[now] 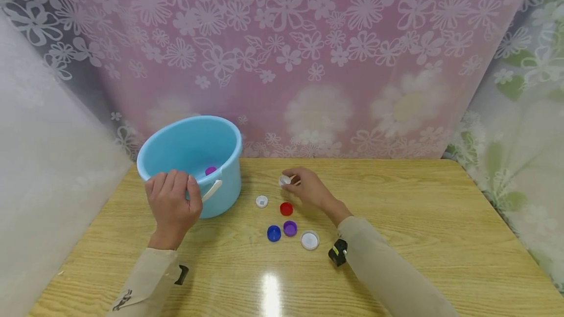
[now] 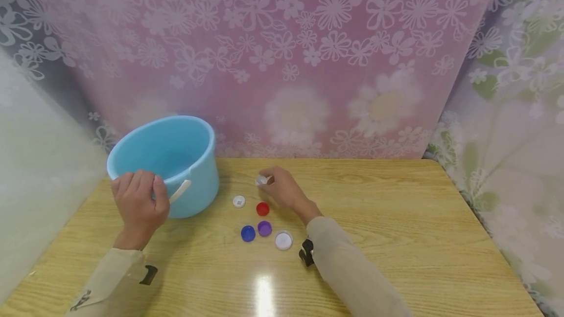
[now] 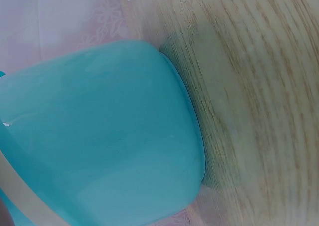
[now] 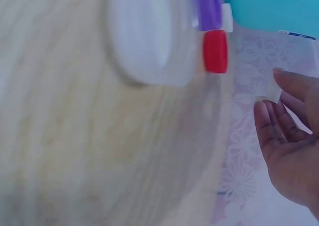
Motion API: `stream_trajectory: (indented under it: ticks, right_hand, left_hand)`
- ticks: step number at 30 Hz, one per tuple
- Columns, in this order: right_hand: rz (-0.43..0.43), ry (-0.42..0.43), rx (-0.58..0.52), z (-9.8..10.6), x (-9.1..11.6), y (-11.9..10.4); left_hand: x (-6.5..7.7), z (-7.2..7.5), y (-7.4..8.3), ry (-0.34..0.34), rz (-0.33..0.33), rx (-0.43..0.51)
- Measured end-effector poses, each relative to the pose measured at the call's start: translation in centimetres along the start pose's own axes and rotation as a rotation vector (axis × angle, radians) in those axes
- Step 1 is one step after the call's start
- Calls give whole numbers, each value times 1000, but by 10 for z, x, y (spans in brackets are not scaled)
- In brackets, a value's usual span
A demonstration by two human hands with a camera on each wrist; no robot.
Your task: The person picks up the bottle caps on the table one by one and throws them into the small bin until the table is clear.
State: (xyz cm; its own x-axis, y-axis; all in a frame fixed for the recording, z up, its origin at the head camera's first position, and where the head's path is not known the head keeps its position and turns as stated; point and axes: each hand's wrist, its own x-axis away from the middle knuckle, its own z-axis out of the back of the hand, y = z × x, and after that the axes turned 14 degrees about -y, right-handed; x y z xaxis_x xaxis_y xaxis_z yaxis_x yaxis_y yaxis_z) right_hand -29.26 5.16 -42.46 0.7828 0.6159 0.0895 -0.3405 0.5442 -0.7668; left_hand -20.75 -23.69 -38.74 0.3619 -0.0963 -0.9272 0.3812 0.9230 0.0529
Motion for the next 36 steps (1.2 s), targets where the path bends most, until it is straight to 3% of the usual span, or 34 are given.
stream_trajectory:
  ticks: [10,19,30,36]
  right_hand:
    - [60,163,-68,8,-8,-34]
    - [251,313,-66,16,-15,-77]
    - [343,310,-129,18,-22,-117]
    - [328,285,-138,11,-30,-131]
  left_hand:
    - [0,1,0,-4,0,0]
    - [0,1,-1,-5,-3,-3]
    - [1,0,-1,-18,5,-5]
    - [1,-1,-1,-12,3,-5]
